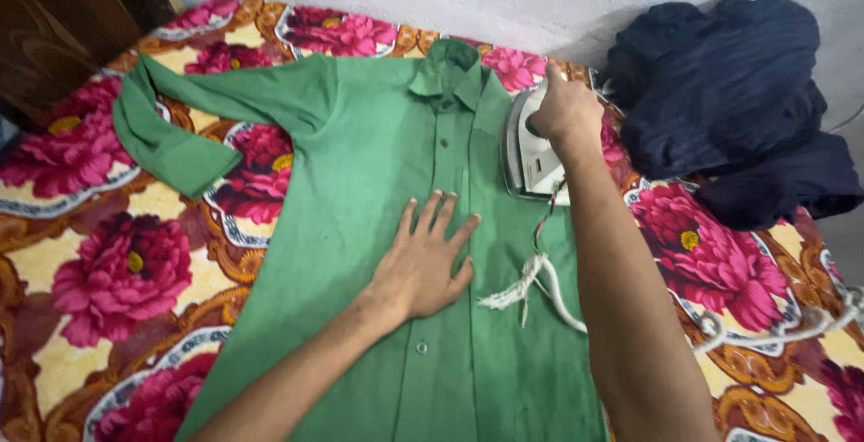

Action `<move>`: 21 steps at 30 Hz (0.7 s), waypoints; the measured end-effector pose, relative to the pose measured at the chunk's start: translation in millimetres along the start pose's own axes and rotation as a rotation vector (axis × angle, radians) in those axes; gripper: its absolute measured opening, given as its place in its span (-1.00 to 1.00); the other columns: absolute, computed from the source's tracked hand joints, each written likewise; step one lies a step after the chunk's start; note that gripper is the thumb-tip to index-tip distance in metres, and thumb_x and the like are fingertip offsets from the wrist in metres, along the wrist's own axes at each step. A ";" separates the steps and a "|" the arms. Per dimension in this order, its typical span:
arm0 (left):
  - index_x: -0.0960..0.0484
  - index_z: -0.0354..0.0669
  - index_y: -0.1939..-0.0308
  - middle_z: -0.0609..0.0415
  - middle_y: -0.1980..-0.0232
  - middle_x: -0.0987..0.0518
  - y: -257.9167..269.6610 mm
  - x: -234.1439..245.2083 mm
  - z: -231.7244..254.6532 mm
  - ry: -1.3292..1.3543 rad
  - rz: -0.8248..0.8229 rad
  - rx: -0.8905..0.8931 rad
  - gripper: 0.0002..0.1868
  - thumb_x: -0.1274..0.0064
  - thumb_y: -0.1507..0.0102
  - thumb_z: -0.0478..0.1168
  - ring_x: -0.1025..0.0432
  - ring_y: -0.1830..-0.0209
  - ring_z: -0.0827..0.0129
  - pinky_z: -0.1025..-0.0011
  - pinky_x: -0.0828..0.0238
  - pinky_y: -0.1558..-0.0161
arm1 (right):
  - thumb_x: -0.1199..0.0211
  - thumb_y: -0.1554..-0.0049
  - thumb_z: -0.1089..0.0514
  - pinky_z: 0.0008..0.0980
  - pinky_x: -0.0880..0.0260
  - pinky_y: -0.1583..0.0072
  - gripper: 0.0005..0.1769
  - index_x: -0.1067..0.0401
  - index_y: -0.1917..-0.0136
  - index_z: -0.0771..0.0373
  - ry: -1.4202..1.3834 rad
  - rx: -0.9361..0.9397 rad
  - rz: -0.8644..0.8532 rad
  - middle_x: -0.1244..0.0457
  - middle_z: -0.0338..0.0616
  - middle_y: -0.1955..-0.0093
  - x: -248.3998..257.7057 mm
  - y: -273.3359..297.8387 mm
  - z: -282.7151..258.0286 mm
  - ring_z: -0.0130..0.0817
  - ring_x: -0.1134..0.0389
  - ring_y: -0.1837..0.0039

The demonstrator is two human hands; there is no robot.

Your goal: The person irons a green long-sleeved shirt laid out on a floral-patterned bed. They use a white electric iron to smooth the front, sleeves, and collar, and briefly adjust the shirt's position during the process.

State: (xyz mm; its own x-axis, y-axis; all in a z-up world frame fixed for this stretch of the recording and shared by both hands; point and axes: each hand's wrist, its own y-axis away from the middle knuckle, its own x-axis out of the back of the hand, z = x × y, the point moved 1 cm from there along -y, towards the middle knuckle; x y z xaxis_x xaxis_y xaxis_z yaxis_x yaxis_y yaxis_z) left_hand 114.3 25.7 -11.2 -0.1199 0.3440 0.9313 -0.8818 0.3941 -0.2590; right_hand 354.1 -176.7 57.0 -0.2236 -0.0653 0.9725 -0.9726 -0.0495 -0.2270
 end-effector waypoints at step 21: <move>-0.27 0.00 -0.50 -0.31 -0.57 -0.08 0.5 -8.7 -2.6 0.013 0.006 0.022 -0.29 0.18 -0.30 0.13 0.13 -0.63 -0.13 -0.17 0.32 -0.52 | -0.18 -0.02 0.25 0.15 -0.44 -0.11 -0.25 -0.20 -0.49 0.12 -0.091 0.014 -0.017 -0.36 0.30 -0.02 32.8 113.0 -11.9 0.27 -0.43 -0.10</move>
